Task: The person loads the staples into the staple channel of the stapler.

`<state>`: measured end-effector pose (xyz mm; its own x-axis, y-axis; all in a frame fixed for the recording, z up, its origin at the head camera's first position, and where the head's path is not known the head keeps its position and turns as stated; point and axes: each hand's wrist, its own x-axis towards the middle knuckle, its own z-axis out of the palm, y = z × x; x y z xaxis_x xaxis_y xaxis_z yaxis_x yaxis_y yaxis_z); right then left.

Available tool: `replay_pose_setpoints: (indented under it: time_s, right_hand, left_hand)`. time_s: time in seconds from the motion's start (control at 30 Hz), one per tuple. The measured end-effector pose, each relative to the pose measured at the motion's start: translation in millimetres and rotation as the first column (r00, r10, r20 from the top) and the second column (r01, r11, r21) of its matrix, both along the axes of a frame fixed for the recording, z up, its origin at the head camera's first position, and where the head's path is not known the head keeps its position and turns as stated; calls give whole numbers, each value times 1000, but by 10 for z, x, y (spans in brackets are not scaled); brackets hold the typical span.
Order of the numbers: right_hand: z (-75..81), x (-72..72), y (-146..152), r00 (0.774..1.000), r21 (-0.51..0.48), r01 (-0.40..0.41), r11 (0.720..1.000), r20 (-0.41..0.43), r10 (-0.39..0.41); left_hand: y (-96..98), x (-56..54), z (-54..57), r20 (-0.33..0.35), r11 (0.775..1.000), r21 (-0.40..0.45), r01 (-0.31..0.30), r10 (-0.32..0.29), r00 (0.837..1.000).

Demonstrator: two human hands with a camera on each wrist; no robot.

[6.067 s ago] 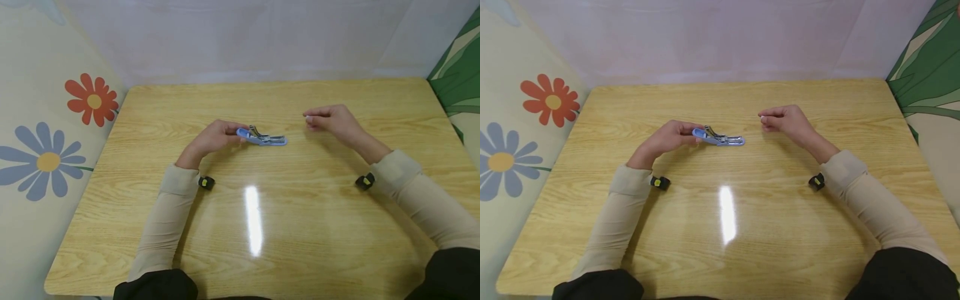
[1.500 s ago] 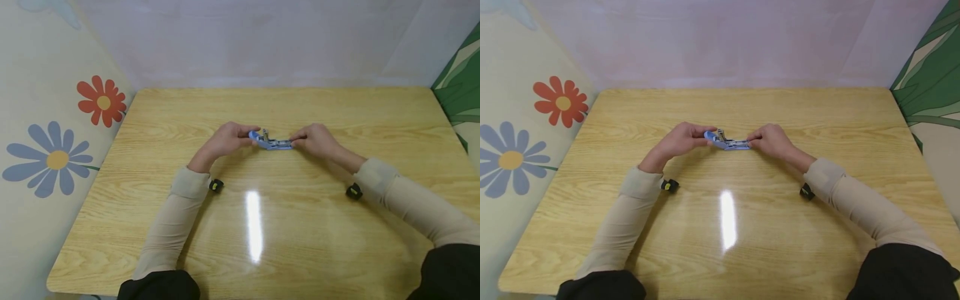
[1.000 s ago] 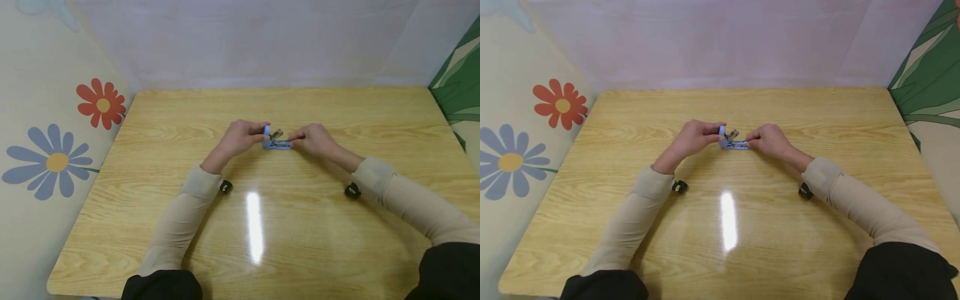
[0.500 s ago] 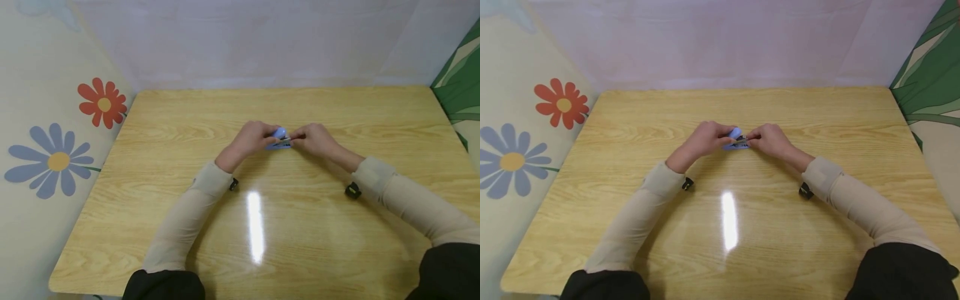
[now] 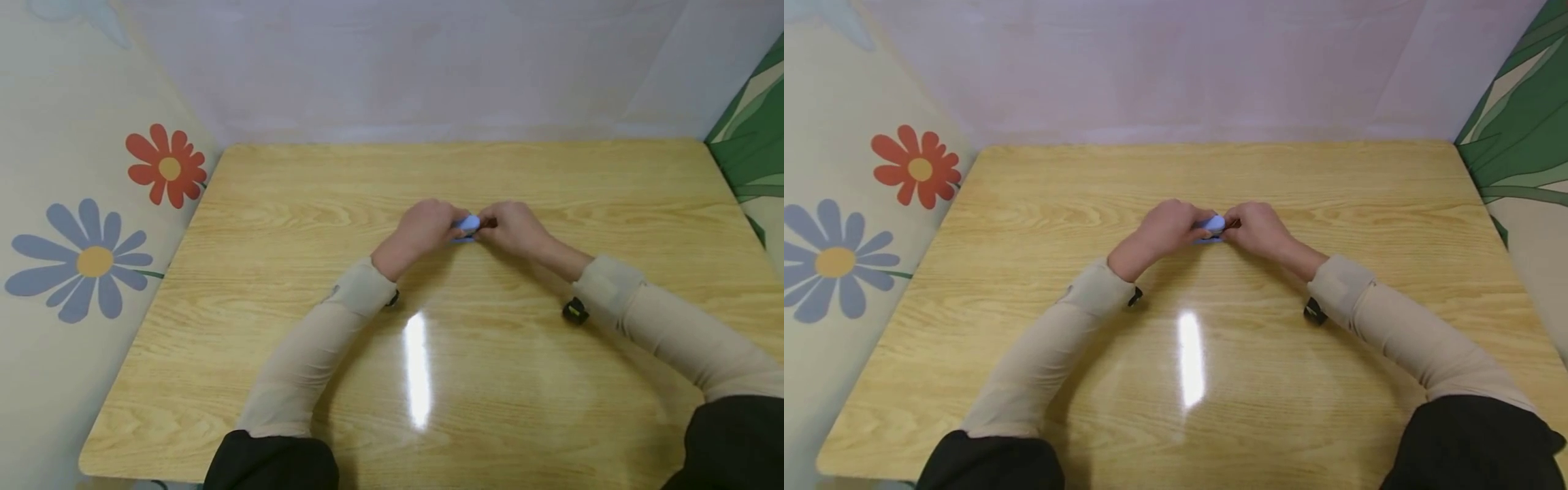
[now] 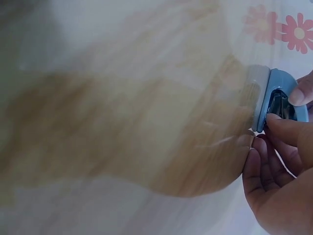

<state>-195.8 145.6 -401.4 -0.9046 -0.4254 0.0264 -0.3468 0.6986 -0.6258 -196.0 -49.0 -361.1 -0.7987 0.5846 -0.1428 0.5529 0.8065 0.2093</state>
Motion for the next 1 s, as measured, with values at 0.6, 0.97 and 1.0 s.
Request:
replay_pose_setpoints:
  time_s: [0.6, 0.97, 1.0]
  right_hand:
    - [-7, 3, -4, 1000, 10, 8, 1000, 5, -8]
    - [22, -1, 15, 999, 16, 13, 1000, 41, -14]
    - [25, -4, 20, 999, 17, 13, 1000, 40, -13]
  left_hand:
    - [-74, -47, -87, 18, 993, 111, 43, -45, 999]
    - [-170, -66, -90, 93, 979, 202, -15, -4, 996]
    - [-164, -70, -89, 89, 980, 200, -15, -3, 996]
